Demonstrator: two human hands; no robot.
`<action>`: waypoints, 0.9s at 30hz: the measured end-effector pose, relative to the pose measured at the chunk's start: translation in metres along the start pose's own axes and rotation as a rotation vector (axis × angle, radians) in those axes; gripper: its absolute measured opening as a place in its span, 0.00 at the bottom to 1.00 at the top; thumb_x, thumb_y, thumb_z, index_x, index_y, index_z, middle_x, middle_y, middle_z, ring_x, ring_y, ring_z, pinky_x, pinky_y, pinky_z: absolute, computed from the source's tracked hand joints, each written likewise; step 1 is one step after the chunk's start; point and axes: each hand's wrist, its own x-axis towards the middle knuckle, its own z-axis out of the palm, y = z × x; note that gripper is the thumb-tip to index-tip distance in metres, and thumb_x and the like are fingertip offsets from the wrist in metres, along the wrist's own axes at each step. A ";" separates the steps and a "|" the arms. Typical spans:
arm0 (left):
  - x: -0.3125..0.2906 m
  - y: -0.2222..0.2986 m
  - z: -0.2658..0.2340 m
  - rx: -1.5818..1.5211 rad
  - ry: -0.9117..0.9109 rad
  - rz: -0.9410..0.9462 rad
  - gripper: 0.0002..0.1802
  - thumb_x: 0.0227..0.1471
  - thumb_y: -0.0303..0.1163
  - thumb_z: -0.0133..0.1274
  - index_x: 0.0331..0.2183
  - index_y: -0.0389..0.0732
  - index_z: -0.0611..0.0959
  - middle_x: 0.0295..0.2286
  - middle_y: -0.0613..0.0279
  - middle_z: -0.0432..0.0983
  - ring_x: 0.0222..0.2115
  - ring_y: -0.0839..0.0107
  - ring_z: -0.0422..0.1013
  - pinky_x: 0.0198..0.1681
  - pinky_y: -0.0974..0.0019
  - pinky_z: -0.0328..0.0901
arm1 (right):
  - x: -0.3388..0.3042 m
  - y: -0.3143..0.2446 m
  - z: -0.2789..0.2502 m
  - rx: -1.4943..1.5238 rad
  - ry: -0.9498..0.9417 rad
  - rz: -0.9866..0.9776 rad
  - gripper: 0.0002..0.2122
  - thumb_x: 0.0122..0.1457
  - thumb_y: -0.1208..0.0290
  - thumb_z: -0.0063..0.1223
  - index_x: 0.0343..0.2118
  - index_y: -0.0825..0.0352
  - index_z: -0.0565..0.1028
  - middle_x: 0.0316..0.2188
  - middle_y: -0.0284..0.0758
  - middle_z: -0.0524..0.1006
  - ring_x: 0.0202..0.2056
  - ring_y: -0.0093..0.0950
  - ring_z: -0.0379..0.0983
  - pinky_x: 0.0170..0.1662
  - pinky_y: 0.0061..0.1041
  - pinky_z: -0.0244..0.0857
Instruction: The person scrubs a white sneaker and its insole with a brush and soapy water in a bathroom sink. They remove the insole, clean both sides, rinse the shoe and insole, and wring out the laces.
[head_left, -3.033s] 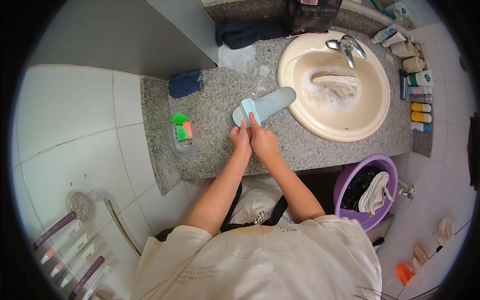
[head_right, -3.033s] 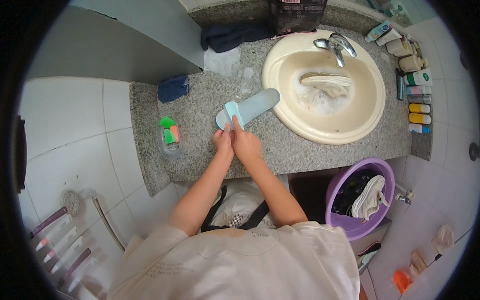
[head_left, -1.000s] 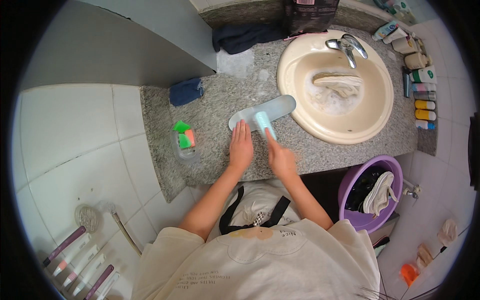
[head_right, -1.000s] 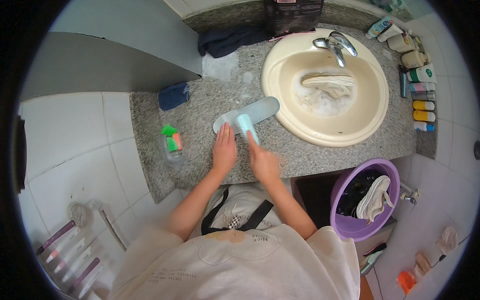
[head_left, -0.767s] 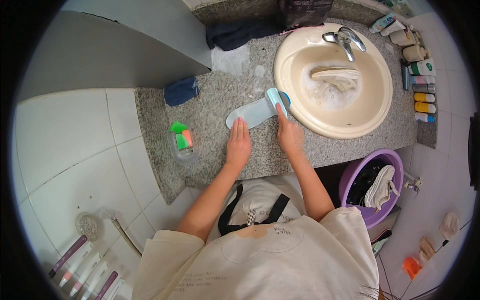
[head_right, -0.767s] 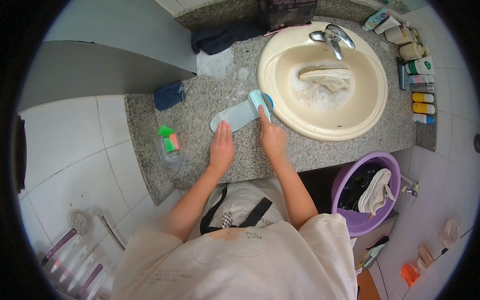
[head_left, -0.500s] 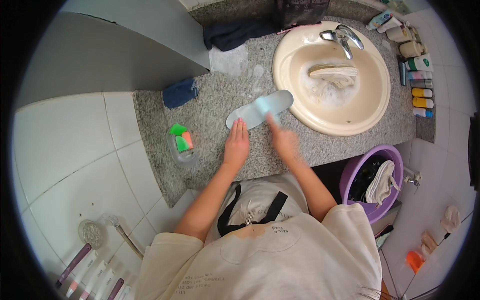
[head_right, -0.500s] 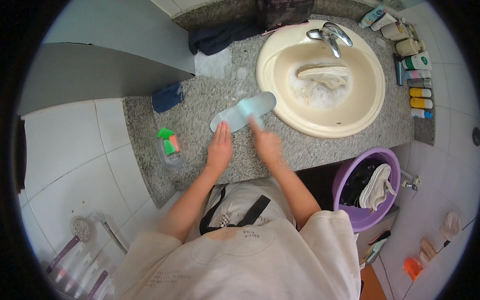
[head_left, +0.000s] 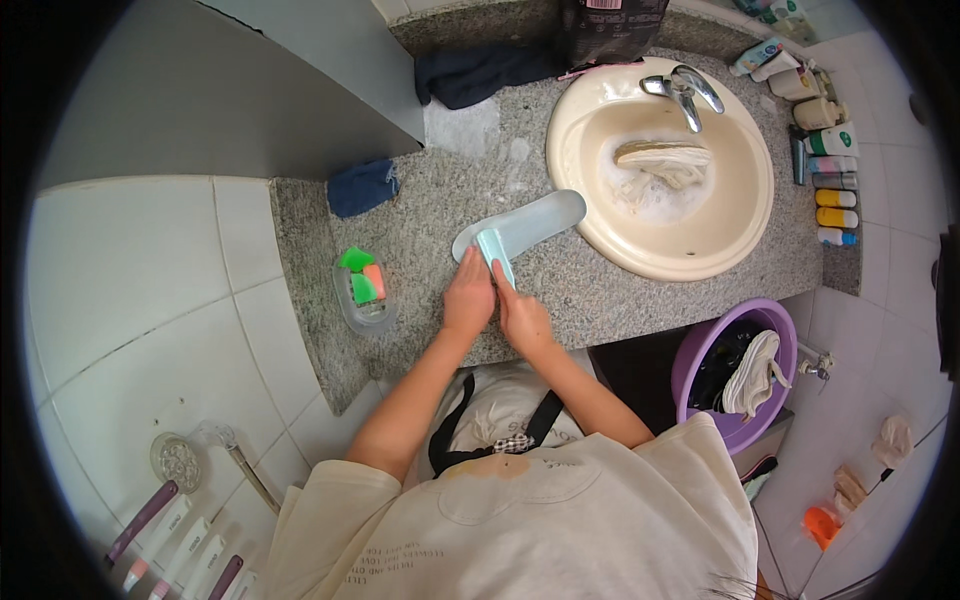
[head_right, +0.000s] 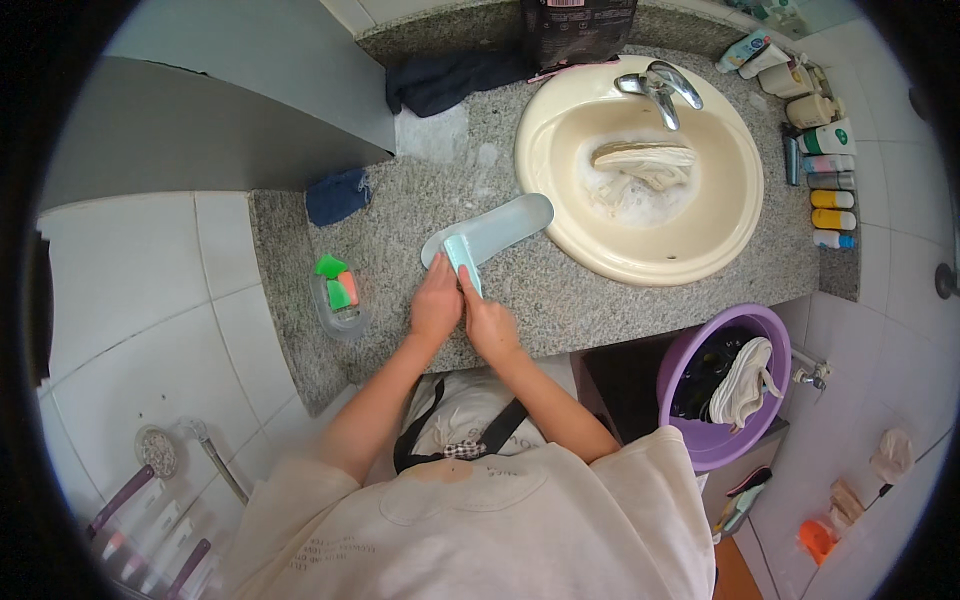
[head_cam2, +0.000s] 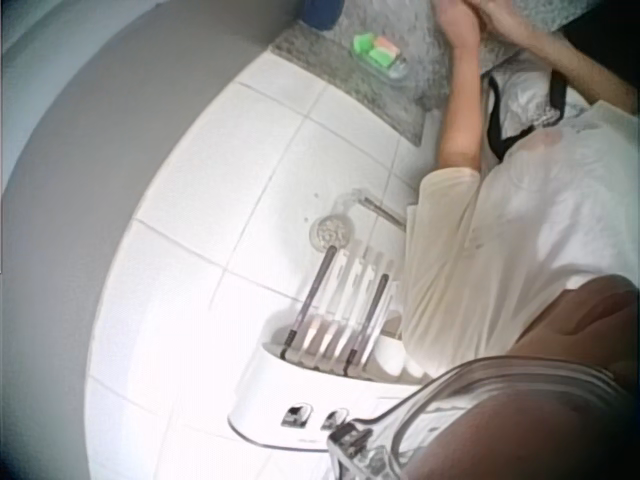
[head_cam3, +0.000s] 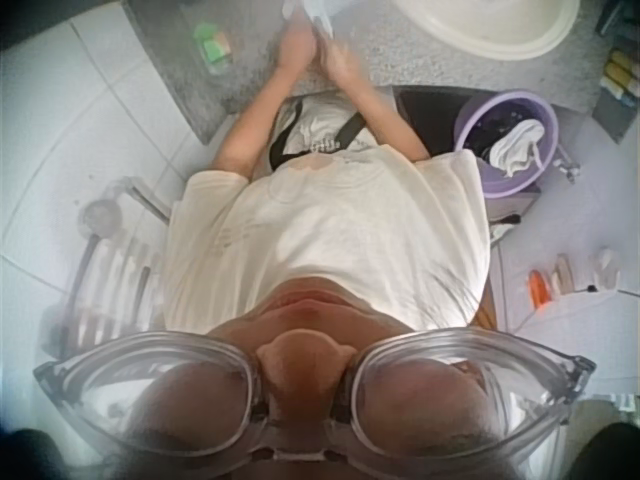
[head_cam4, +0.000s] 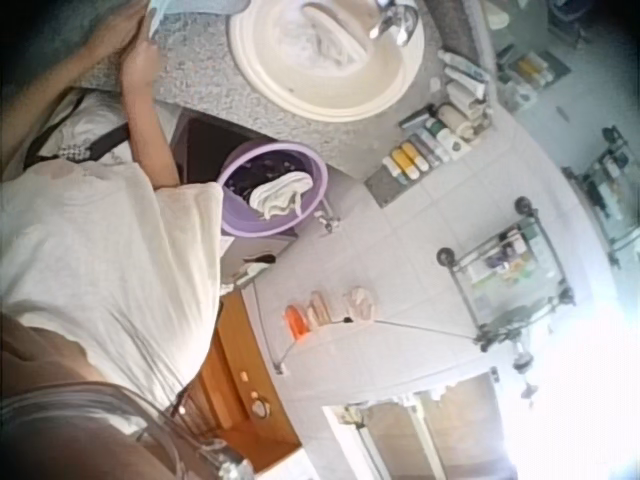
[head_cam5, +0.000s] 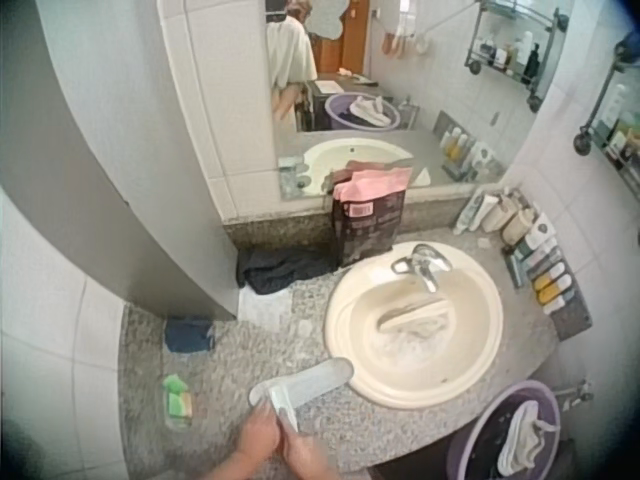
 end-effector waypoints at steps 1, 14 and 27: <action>0.001 -0.007 -0.003 -0.071 0.074 -0.106 0.23 0.47 0.24 0.51 0.47 0.28 0.72 0.48 0.44 0.68 0.50 0.54 0.67 0.50 0.59 0.64 | 0.003 0.002 -0.010 -0.040 -0.049 -0.019 0.27 0.58 0.71 0.44 0.62 0.53 0.57 0.15 0.48 0.73 0.16 0.45 0.71 0.22 0.45 0.64; 0.021 -0.046 0.012 -1.047 0.175 -0.928 0.10 0.47 0.21 0.57 0.35 0.28 0.80 0.27 0.55 0.79 0.23 0.71 0.75 0.25 0.68 0.70 | -0.009 -0.013 -0.007 -0.011 -0.216 -0.014 0.24 0.59 0.73 0.43 0.61 0.55 0.59 0.18 0.49 0.74 0.19 0.48 0.71 0.23 0.44 0.65; 0.012 -0.042 -0.007 -1.185 0.148 -1.020 0.15 0.52 0.23 0.54 0.42 0.27 0.77 0.34 0.54 0.78 0.30 0.69 0.76 0.32 0.68 0.73 | 0.049 0.006 -0.046 -0.122 0.052 0.061 0.26 0.59 0.72 0.44 0.61 0.58 0.58 0.18 0.50 0.74 0.19 0.47 0.72 0.22 0.44 0.65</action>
